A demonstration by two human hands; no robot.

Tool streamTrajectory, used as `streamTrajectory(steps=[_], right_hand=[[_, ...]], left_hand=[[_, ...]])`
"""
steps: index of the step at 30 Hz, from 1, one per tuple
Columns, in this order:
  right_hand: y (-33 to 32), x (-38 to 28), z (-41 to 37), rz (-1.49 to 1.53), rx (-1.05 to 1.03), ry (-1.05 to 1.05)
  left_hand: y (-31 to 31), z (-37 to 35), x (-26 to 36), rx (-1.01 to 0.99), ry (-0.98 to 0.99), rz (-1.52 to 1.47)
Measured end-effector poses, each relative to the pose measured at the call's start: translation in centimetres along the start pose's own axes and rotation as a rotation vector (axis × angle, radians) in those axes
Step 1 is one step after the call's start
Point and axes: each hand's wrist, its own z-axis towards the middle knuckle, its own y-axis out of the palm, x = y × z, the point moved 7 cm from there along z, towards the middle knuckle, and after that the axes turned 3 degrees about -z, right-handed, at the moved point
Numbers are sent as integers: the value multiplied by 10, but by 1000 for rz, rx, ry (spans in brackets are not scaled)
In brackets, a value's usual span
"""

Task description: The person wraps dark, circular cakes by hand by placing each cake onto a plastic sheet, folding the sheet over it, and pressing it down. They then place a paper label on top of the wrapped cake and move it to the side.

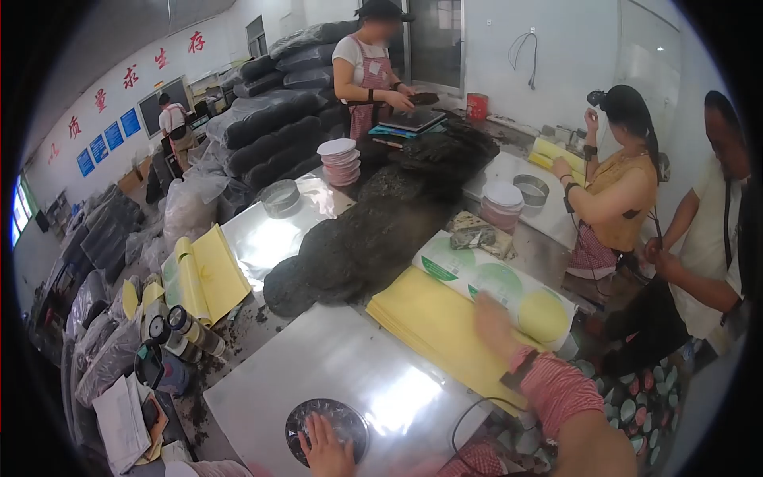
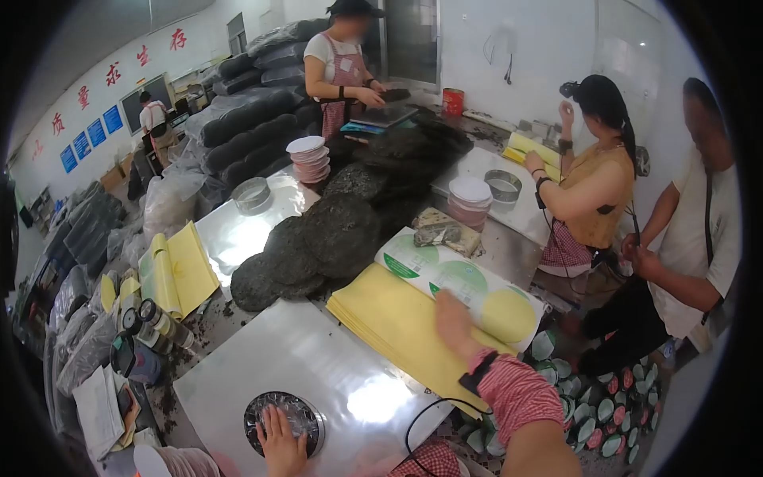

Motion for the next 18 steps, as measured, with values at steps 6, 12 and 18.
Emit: streamTrajectory(steps=[6, 12, 18], right_hand=[[-33, 21, 1, 22, 71, -330], [-34, 22, 6, 6, 71, -391], [13, 238, -12, 766, 575, 886]], left_hand=[[19, -2, -8, -36, -43, -65], [17, -1, -4, -30, -12, -32], [17, -3, -7, 20, -3, -6]])
